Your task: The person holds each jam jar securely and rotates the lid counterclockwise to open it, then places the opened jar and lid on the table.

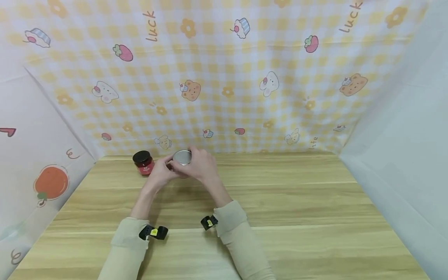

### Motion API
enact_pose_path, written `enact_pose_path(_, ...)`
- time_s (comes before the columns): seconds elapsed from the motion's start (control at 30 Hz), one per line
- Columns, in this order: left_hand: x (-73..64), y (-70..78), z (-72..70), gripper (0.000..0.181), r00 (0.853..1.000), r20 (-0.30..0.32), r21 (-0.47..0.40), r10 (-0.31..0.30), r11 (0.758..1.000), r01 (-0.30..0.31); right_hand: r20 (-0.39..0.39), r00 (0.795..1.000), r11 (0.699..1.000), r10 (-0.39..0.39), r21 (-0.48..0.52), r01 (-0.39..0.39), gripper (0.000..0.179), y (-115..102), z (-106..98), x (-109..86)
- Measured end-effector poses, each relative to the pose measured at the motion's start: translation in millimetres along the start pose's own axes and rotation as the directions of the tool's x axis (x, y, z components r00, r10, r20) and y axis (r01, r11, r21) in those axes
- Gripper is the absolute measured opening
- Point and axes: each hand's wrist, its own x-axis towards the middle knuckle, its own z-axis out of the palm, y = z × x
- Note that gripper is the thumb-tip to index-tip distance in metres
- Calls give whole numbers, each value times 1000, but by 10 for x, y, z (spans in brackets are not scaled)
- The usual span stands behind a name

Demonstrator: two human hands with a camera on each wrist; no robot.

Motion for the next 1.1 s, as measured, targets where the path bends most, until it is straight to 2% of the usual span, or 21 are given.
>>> enact_pose_path(0.2, -22, 67, 88, 72, 999, -8, -14, 47, 999, -47, -10, 1000, 1000, -4, -5, 4, 57, -6, -108, -37)
enact_pose_path(0.33, -43, 106, 126, 71, 997, -14, 15, 74, 997, -74, -13, 1000, 1000, -6, -14, 6, 54, -13, -162, -61)
enact_pose_path(0.6, -82, 202, 212, 68, 996, -16, -3, 92, 996, -92, -12, 1000, 999, -26, -29, 26, 53, 10, -265, -119)
enact_pose_path(0.9, -120, 328, 308, 67, 992, -17, 40, 126, 991, -126, -44, 998, 998, -53, -17, 52, 53, 30, -432, -221)
enact_pose_path(1.1, -158, 373, 414, 66, 989, 2, 7, 151, 989, -151, -69, 994, 996, -85, -19, 84, 51, 70, -546, -305)
